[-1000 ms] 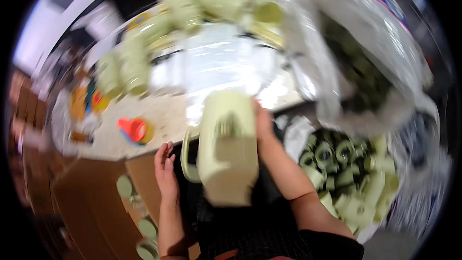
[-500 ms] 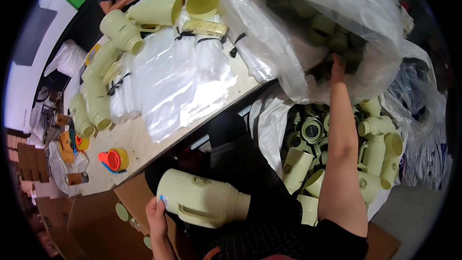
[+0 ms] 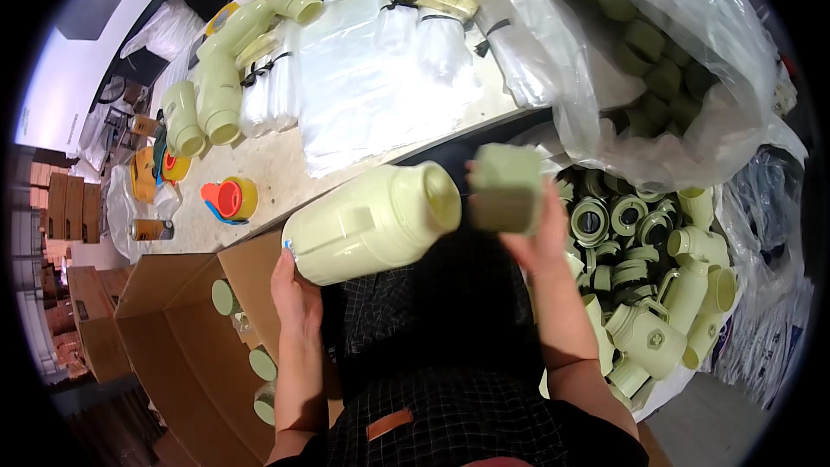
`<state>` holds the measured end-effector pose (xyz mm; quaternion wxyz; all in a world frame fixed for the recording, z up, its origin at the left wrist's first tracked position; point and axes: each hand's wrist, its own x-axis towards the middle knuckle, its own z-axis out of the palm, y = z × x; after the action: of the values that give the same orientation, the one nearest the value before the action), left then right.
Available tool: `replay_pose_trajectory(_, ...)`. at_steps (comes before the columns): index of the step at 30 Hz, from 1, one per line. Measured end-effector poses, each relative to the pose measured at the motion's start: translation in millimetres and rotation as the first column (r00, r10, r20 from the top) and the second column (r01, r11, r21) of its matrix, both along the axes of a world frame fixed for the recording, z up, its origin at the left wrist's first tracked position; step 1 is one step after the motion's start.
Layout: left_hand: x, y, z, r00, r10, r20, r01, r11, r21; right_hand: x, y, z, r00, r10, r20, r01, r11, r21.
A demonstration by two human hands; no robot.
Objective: The person places plastic jugs into a large plastic bag, inserts the filled bag into a cardboard box, and then continues placing more jugs into the bag within the box.
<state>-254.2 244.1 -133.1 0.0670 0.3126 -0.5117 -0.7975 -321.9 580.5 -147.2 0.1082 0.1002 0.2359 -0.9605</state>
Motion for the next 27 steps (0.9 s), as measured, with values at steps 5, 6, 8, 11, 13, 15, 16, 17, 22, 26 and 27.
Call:
replay_pose_trajectory(5, 26, -22, -1, 0.997, -0.077, 0.010, 0.077, 0.997, 0.026, 19, -50, 0, 0.831, 0.242, -0.501, 0.317, 0.535, 0.783)
replay_pose_trajectory(6, 29, -24, 4, 0.992, -0.102, 0.071, 0.096, 0.993, 0.073, 14, -42, 11, 0.572, 0.369, -0.733, 0.594, 0.430, 0.680)
replay_pose_trajectory(8, 36, -26, 4, 0.981, -0.074, 0.177, 0.065, 0.997, 0.051, 32, -48, 47, 0.407, 0.537, -0.739, 0.632, 0.419, 0.652)
replay_pose_trajectory(11, 28, -14, 24, 1.000, -0.017, -0.021, 0.015, 0.995, -0.102, 49, -58, 29, 0.708, 0.288, -0.645, 0.466, 0.496, 0.733)
replay_pose_trajectory(13, 24, -23, 26, 0.975, 0.003, -0.224, -0.109, 0.882, -0.458, 66, -80, -4, 0.930, -0.034, -0.365, 0.280, 0.708, 0.649)
replay_pose_trajectory(15, 12, -34, 37, 0.943, -0.070, -0.327, -0.208, 0.644, -0.737, 95, -86, -27, 0.970, 0.044, -0.239, 0.123, 0.760, 0.638)
replay_pose_trajectory(16, -1, -38, 50, 0.944, -0.124, -0.305, -0.201, 0.519, -0.831, 106, -83, -37, 0.982, 0.076, -0.174, 0.050, 0.780, 0.624)
replay_pose_trajectory(17, -16, -35, 63, 0.940, -0.188, -0.284, -0.184, 0.420, -0.889, 111, -69, -34, 0.917, 0.301, -0.261, -0.006, 0.665, 0.747)
replay_pose_trajectory(22, -59, -8, 42, 0.406, -0.867, -0.287, 0.569, 0.486, -0.663, 79, 22, -58, 0.966, 0.118, -0.231, 0.199, 0.232, 0.952)
replay_pose_trajectory(26, -43, 81, 49, 0.647, -0.762, 0.027, 0.602, 0.488, -0.632, 13, 141, -200, 0.967, -0.189, -0.168, 0.059, -0.476, 0.877)
replay_pose_trajectory(27, -41, 73, 56, 0.629, -0.765, 0.142, 0.610, 0.372, -0.700, 18, 176, -244, 0.990, -0.126, -0.061, -0.038, -0.663, 0.747)
